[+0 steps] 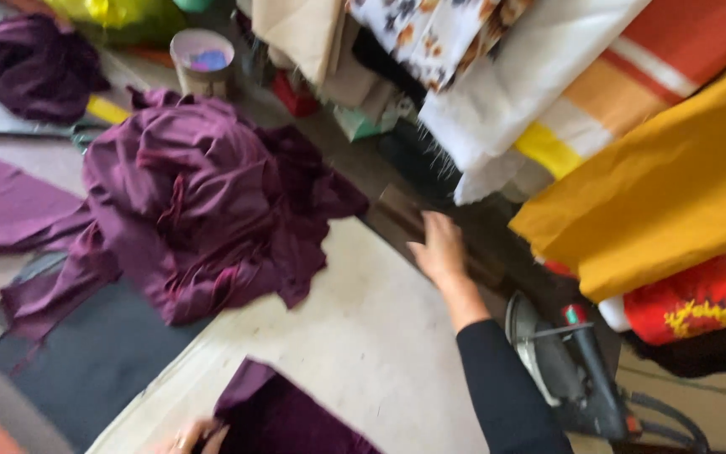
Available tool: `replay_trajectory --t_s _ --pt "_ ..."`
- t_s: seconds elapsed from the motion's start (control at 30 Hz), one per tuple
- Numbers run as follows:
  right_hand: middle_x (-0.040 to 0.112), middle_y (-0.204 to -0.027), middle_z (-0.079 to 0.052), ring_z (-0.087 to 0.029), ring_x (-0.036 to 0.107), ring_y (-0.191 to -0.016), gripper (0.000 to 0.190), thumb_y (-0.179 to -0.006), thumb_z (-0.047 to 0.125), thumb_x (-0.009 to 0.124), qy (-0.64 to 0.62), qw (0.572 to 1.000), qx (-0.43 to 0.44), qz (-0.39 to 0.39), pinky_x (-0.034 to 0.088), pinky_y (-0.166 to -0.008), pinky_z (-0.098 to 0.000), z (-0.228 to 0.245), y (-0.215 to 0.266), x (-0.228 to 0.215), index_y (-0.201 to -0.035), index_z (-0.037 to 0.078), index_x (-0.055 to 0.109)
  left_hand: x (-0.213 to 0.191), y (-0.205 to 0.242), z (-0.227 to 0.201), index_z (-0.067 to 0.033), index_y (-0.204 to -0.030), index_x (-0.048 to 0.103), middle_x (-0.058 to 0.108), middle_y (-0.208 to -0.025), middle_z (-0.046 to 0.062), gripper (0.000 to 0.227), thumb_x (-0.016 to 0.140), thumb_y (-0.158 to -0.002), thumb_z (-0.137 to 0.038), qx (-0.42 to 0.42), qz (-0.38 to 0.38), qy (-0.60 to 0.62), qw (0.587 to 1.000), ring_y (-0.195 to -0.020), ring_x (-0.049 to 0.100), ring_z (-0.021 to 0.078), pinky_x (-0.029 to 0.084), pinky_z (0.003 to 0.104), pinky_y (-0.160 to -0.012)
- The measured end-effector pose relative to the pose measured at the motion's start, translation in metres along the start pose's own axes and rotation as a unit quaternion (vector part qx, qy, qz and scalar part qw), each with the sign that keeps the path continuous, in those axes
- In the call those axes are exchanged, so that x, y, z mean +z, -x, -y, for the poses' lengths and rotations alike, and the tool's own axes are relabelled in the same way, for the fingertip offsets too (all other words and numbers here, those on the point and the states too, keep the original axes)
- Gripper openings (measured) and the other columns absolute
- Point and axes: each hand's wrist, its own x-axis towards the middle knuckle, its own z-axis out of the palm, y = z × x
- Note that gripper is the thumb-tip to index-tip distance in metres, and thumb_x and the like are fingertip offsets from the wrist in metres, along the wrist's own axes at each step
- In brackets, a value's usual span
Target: A person lays out a piece of purple fabric on a work table, smooths it, and then carefully aligns a white U-shaped pattern piece on top of it.
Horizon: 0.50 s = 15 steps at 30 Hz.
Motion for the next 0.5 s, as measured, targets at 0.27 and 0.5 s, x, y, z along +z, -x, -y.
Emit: replay_trajectory --t_s 0.27,0.5 --pt "0.061 -0.116 -0.011 -0.014 0.064 -0.070 0.078 -0.078 0.006 0.071 -0.474 0.747 -0.131 0.447 0.055 -0.068 -0.0263 0.287 0.155 -0.148 -0.145 0.011 0.033 -0.126 -0.003 -0.130 -0.0200 -0.093 0.074 0.079 -0.089 -0.002 0.018 0.068 -0.079 -0.029 0.188 0.196 0.168 0.948 -0.086 0.073 0.0118 0.052 0.028 -0.077" --pt "0.065 -0.080 -0.005 -0.018 0.064 -0.074 0.010 -0.083 0.008 0.063 -0.420 0.845 -0.213 0.255 0.048 -0.070 -0.0280 0.261 0.165 -0.206 -0.088 0.010 0.071 -0.157 0.036 -0.191 -0.0121 -0.105 0.047 0.048 -0.084 0.000 0.030 0.070 -0.087 -0.015 0.186 0.356 0.423 0.812 -0.054 0.048 0.0038 0.036 0.019 -0.050"
